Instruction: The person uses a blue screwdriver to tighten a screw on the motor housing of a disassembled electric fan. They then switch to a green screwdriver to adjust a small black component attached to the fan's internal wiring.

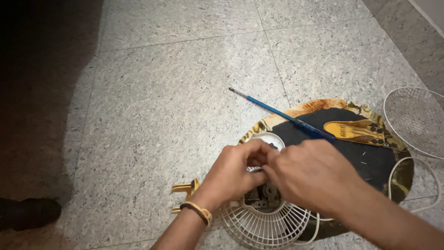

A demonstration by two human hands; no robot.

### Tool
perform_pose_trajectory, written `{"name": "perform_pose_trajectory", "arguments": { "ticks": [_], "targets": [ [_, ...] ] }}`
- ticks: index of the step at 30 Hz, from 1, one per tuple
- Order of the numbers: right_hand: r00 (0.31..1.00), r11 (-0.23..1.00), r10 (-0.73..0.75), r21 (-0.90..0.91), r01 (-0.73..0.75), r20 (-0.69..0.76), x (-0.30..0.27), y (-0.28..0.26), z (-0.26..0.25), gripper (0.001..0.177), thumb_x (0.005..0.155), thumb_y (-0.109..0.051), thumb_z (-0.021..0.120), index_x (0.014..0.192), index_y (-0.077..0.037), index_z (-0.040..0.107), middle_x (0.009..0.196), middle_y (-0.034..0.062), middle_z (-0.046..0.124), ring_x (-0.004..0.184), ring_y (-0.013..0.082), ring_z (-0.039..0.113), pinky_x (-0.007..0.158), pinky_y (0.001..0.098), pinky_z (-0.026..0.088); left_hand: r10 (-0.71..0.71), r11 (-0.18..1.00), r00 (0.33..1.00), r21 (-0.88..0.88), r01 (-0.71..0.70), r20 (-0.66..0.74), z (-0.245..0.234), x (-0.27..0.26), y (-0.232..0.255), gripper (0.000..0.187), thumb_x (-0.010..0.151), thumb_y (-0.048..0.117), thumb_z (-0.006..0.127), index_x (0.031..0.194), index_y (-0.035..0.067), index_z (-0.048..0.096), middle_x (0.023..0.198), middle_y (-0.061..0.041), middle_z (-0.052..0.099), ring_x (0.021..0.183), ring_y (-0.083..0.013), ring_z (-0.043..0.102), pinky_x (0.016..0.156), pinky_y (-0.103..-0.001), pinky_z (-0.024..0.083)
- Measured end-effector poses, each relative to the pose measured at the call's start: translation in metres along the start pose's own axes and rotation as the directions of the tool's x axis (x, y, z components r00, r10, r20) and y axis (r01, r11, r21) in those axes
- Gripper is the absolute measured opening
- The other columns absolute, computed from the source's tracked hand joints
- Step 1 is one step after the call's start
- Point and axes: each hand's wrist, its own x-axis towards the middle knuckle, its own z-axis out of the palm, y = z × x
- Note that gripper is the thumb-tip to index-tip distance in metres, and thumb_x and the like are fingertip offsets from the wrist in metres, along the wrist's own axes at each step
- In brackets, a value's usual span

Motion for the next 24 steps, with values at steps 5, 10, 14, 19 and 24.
{"name": "perform_pose_trajectory", "arguments": {
  "ticks": [5,10,14,19,24],
  "targets": [
    [0.909,0.972,0.099,0.233,-0.002,-0.405,-0.001,-0.009,0.004,0.036,0.093,-0.038,0.056,0.08,-0.011,0.077,0.067,0.0164,0.072,0.058,0.0353,0.071,0.058,0.0484,0.056,0.108,0.993,0.985,0.072,-0.099,-0.138,0.0,-0.006,-0.006,0.022,0.074,0.006,0.079,0.096,0.004,0.075,0.096,-0.01,0.079,0.091,-0.0192,0.079,0.084,-0.031,0.061],
    [0.95,0.973,0.051,0.231,0.023,-0.307,0.004,0.002,0.014,0.031,0.096,-0.041,0.06,0.101,-0.011,0.071,0.086,0.0101,0.073,0.08,0.0296,0.073,0.069,0.043,0.057,0.182,0.979,0.976,0.117,-0.168,-0.123,0.001,-0.002,-0.007,0.026,0.073,0.01,0.081,0.097,0.004,0.076,0.095,-0.012,0.078,0.09,-0.0238,0.078,0.081,-0.034,0.06],
    [0.879,0.95,-0.223,0.108,0.292,-0.421,-0.001,0.017,0.018,0.047,0.082,-0.016,0.061,0.128,-0.006,0.058,0.103,0.0081,0.068,0.091,0.027,0.072,0.067,0.0387,0.057,0.145,0.98,0.984,0.149,-0.128,-0.104,0.0,-0.001,-0.005,0.024,0.072,0.014,0.084,0.093,0.005,0.077,0.091,-0.012,0.079,0.085,-0.0245,0.078,0.077,-0.035,0.06],
    [0.892,0.95,-0.312,-0.08,0.303,-0.328,-0.003,0.019,0.023,0.043,0.082,-0.009,0.06,0.124,-0.003,0.058,0.098,0.0094,0.067,0.086,0.0285,0.071,0.066,0.0396,0.056,0.089,0.988,0.994,0.132,-0.08,-0.064,-0.001,-0.001,-0.004,0.023,0.073,0.014,0.084,0.094,0.007,0.078,0.09,-0.011,0.08,0.082,-0.0213,0.079,0.075,-0.033,0.061],
    [0.917,0.944,-0.308,-0.205,0.26,-0.253,-0.004,0.012,0.014,0.022,0.087,-0.012,0.06,0.107,-0.006,0.063,0.091,0.0089,0.07,0.082,0.0249,0.072,0.069,0.0388,0.056,-0.012,0.997,0.999,0.071,0.014,-0.032,-0.003,-0.005,-0.005,0.025,0.075,0.016,0.082,0.099,0.012,0.08,0.094,-0.007,0.081,0.084,-0.0166,0.08,0.077,-0.029,0.063]
  ]
}}
